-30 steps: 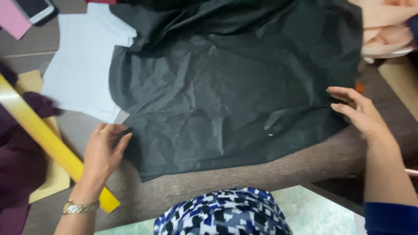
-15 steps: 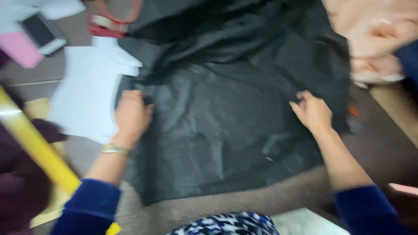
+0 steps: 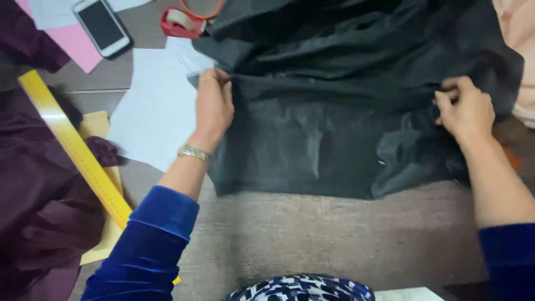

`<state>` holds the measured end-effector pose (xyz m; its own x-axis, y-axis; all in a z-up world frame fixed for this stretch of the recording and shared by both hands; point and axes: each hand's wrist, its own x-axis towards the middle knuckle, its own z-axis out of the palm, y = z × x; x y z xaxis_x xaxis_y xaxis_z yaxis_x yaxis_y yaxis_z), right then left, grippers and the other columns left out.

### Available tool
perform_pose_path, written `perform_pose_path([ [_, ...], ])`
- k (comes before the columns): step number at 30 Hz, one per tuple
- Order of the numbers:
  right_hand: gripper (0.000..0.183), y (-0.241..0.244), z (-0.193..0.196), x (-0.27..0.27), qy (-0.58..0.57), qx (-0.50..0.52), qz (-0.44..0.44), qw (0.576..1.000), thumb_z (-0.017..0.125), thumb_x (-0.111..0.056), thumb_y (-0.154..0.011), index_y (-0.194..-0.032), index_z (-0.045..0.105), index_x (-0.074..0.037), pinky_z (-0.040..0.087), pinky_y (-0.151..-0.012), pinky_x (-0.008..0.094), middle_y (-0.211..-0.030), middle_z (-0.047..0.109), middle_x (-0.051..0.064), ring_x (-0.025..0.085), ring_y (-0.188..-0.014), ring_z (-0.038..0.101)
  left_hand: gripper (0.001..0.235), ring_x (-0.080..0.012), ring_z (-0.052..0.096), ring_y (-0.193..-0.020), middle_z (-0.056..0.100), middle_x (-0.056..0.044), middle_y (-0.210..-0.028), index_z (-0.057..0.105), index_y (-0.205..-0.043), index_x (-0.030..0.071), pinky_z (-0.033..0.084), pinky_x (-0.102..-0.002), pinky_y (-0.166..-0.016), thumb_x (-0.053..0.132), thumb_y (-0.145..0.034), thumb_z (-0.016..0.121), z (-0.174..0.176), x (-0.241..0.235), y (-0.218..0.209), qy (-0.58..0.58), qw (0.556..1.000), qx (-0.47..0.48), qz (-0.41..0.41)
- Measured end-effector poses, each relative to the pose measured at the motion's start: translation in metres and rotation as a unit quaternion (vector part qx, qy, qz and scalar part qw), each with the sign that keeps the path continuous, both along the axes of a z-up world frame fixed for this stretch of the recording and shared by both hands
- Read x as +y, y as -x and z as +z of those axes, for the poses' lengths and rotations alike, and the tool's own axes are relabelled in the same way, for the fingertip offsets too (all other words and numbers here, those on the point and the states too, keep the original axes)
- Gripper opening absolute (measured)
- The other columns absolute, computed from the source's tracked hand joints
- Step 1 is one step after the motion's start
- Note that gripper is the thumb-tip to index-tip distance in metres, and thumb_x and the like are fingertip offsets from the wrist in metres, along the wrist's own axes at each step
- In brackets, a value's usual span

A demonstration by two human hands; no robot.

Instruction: Unfolding and smoothing out a large piece of black fabric on a workbench in preparation for further processing.

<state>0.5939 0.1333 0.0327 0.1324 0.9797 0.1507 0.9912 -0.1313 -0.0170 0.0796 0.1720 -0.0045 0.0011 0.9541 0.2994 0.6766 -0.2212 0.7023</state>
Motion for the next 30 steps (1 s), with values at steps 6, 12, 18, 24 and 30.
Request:
perform_pose_path([
  [6,0.026,-0.011,0.023,-0.043,0.033,0.387,-0.044,0.92,0.061,-0.006,-0.101,-0.124,0.052,0.003,0.043,-0.041,0.027,-0.086,0.063,0.016,0.022,-0.061,0.063,0.046,-0.0337,0.053,-0.11,0.052,-0.022,-0.122,0.045,-0.131,-0.004,0.043,-0.039,-0.094,0.01,-0.092,0.065,0.009,-0.045,0.027,-0.075,0.995,-0.006,-0.059],
  [12,0.018,-0.043,0.002,-0.159,-0.041,0.462,-0.184,0.867,0.057,-0.02,-0.106,-0.093,0.059,-0.007,0.034,-0.039,0.022,-0.075,0.062,0.006,0.01,-0.044,0.047,0.027,-0.0231,0.063,-0.09,0.068,-0.007,-0.109,0.063,-0.107,0.008,0.047,-0.035,-0.076,0.032,-0.093,0.062,0.04,-0.161,0.054,0.246,0.96,-0.022,0.132],
  [18,0.035,0.027,0.008,-0.206,0.025,0.511,-0.295,0.807,0.054,-0.036,-0.103,-0.091,0.065,-0.005,0.049,-0.057,0.024,-0.081,0.067,0.008,0.014,-0.054,0.055,0.031,-0.0227,0.053,-0.048,0.065,-0.02,-0.073,0.056,-0.109,-0.004,0.048,-0.033,-0.047,0.025,-0.097,0.057,0.02,-0.219,0.056,0.397,0.861,-0.27,0.169],
  [24,0.013,-0.007,-0.031,-0.199,-0.216,0.48,-0.174,0.832,0.058,-0.02,-0.108,-0.111,0.06,-0.007,0.058,-0.072,0.024,-0.098,0.065,0.009,0.014,-0.081,0.066,0.023,-0.0247,0.058,-0.05,0.065,-0.02,-0.076,0.053,-0.112,0.005,0.05,-0.032,-0.047,0.024,-0.099,0.054,0.017,-0.212,0.049,0.377,0.832,-0.354,0.2],
  [30,0.021,-0.001,0.0,-0.216,-0.283,0.185,-0.03,0.941,0.063,0.004,-0.122,-0.103,0.062,0.012,0.046,-0.078,0.041,-0.107,0.051,0.022,0.033,-0.091,0.058,0.022,-0.0212,0.056,-0.045,0.061,-0.014,-0.065,0.055,-0.106,0.005,0.05,-0.031,-0.046,0.025,-0.098,0.052,0.044,-0.204,0.033,0.388,0.824,-0.346,0.223],
])
